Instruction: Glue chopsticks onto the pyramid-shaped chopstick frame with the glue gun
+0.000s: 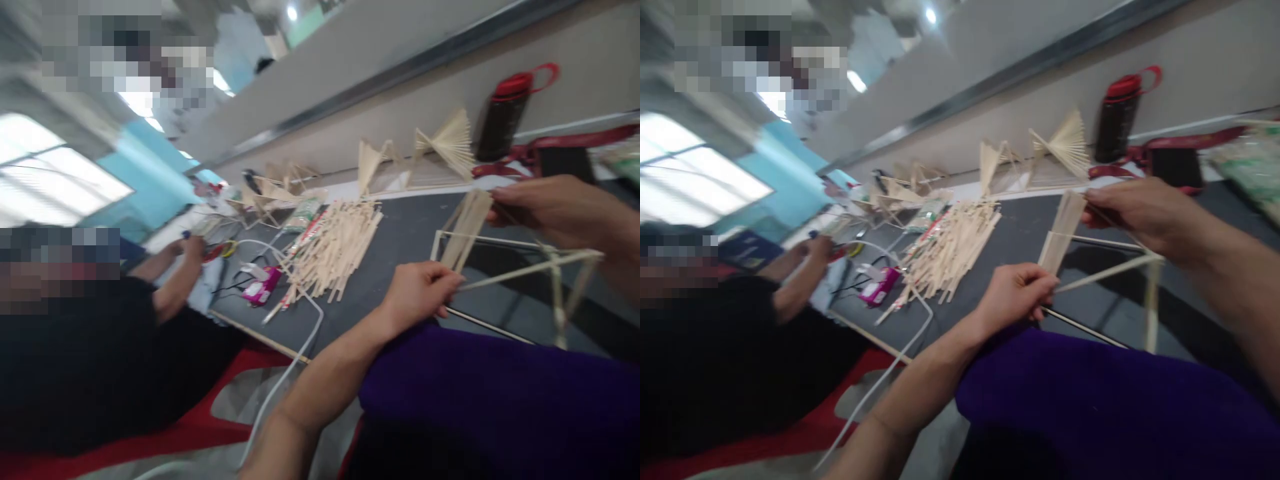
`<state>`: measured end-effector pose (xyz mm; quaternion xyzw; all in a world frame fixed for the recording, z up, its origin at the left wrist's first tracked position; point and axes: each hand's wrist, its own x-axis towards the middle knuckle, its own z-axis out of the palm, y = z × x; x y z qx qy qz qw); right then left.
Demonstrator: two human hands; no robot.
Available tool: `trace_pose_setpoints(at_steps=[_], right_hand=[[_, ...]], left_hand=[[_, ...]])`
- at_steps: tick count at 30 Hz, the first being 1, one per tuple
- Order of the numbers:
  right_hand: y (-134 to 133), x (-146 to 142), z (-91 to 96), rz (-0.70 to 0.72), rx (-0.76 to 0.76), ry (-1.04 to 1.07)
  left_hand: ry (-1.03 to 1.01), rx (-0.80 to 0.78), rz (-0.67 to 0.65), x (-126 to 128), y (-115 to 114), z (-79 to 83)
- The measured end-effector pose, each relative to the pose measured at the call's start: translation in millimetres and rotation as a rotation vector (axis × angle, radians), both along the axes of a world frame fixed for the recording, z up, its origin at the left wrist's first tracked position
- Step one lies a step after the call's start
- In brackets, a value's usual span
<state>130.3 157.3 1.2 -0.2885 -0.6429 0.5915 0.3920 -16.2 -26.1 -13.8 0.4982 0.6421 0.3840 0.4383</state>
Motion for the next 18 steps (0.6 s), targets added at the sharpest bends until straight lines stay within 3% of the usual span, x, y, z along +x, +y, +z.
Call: trace_pose_setpoints(at_steps=[2, 18], right_hand=[[-2.5, 0.0, 1.7, 0.058, -0.152, 0.055], [6.4, 1.5, -0.8, 0.127, -0.15, 0.132]], left_hand=[[0.07, 0.025, 0.038, 0.5, 1.3, 3.1], [0.179, 0.09, 0.029, -2.3, 8.0, 10.8]])
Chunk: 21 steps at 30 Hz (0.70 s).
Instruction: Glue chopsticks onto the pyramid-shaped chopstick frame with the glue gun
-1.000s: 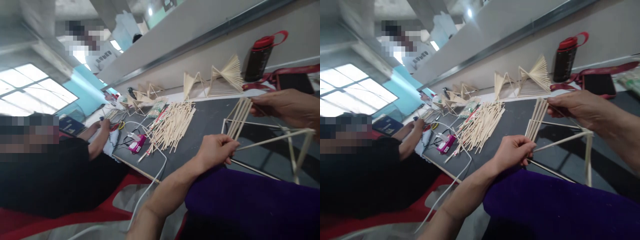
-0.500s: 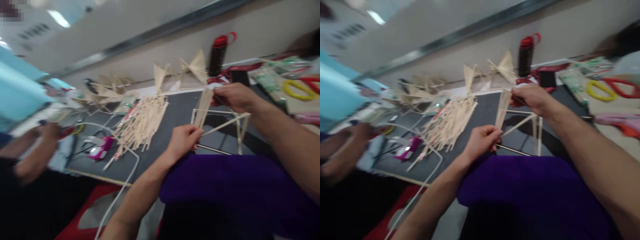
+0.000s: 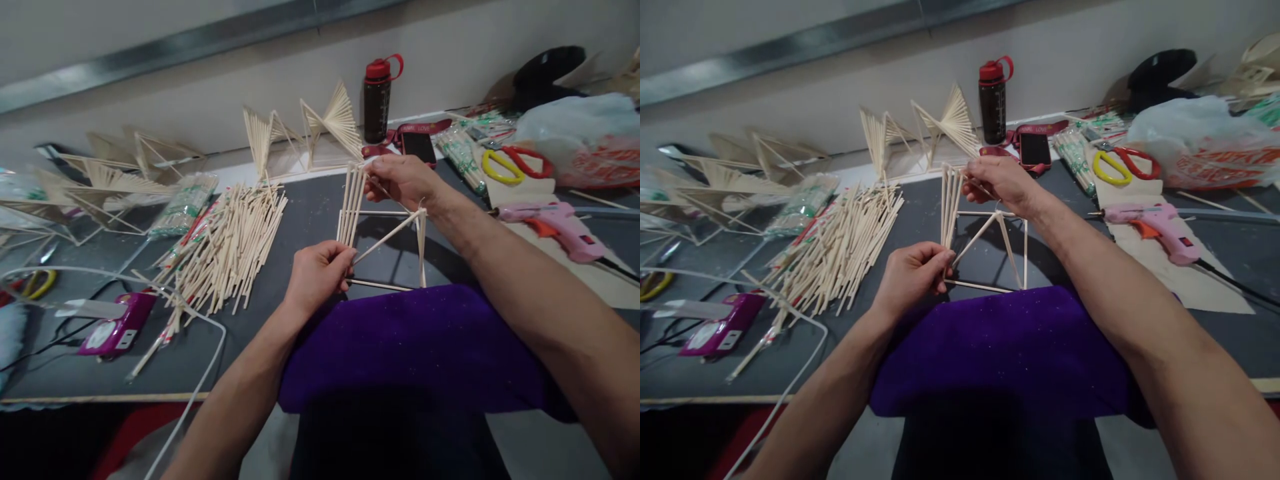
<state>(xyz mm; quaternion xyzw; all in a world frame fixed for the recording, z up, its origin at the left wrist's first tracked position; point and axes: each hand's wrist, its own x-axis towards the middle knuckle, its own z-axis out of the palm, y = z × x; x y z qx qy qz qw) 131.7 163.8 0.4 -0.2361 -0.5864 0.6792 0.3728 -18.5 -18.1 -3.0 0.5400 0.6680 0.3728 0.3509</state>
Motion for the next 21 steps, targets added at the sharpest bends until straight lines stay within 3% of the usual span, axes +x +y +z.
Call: trace_pose_setpoints(at_steps=[21], right_hand=[[5.4, 3.6, -8.9, -0.016, 0.132, 0.016]], left_hand=[[0.131, 0.05, 0.002, -3.0, 0.2, -1.5]])
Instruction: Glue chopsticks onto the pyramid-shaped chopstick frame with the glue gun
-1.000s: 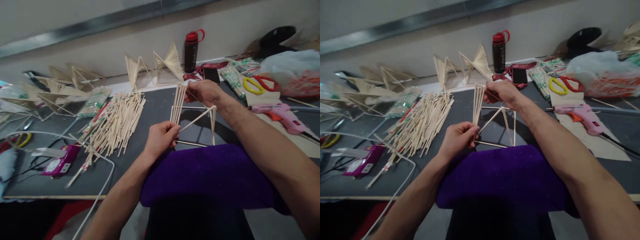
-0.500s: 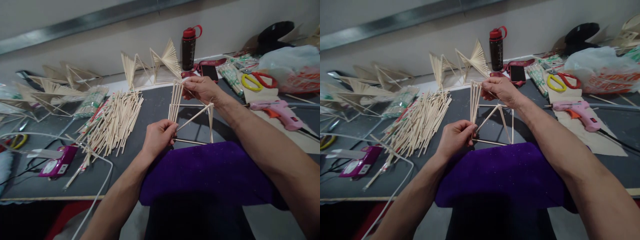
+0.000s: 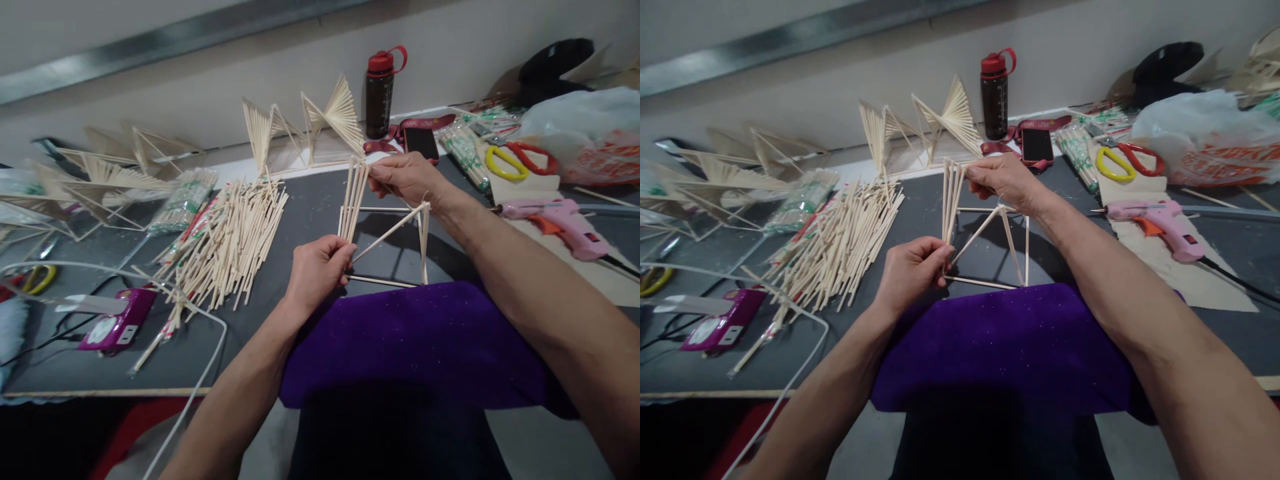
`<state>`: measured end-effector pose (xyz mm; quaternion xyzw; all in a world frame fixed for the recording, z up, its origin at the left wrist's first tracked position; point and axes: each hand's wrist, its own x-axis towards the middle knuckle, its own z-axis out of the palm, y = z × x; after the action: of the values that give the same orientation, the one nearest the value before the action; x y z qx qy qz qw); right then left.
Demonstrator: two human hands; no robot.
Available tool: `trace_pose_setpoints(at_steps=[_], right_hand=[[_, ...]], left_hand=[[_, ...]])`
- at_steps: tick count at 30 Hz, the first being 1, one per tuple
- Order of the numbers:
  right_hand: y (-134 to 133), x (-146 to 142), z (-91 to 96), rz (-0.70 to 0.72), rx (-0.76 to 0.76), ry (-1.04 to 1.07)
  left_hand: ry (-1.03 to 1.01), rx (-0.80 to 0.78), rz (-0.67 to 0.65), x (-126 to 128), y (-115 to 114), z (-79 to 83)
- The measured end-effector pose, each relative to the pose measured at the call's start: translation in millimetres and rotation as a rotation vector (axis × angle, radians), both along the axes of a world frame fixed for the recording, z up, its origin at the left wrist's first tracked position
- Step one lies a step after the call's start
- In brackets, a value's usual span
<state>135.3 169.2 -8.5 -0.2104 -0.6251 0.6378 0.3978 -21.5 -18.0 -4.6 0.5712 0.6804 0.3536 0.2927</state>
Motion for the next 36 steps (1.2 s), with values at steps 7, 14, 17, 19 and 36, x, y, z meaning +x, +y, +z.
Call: trace_pose_setpoints(at_steps=[7, 14, 17, 19, 36], right_hand=[[0.6, 1.4, 0.7, -0.006, 0.073, -0.043], [-2.0, 1.9, 3.9, -0.025, 0.045, -0.091], [-2.3, 1.9, 4.2, -0.032, 0.08, -0.095], [-2.5, 2.0, 4.4, -0.034, 0.116, -0.098], [-12.7, 5.3, 14.9, -0.078, 0.251, -0.269]], left_hand=[[-0.007, 0.002, 0.008, 1.3, 1.1, -0.4], [0.005, 0.016, 0.011, 2.4, 1.8, 1.0], [0.027, 0.026, 0.009, 2.1, 2.1, 0.7], [0.031, 0.031, 0.01, 1.8, 2.3, 0.3], [0.014, 0.024, 0.028, 2.0, 5.3, -1.3]])
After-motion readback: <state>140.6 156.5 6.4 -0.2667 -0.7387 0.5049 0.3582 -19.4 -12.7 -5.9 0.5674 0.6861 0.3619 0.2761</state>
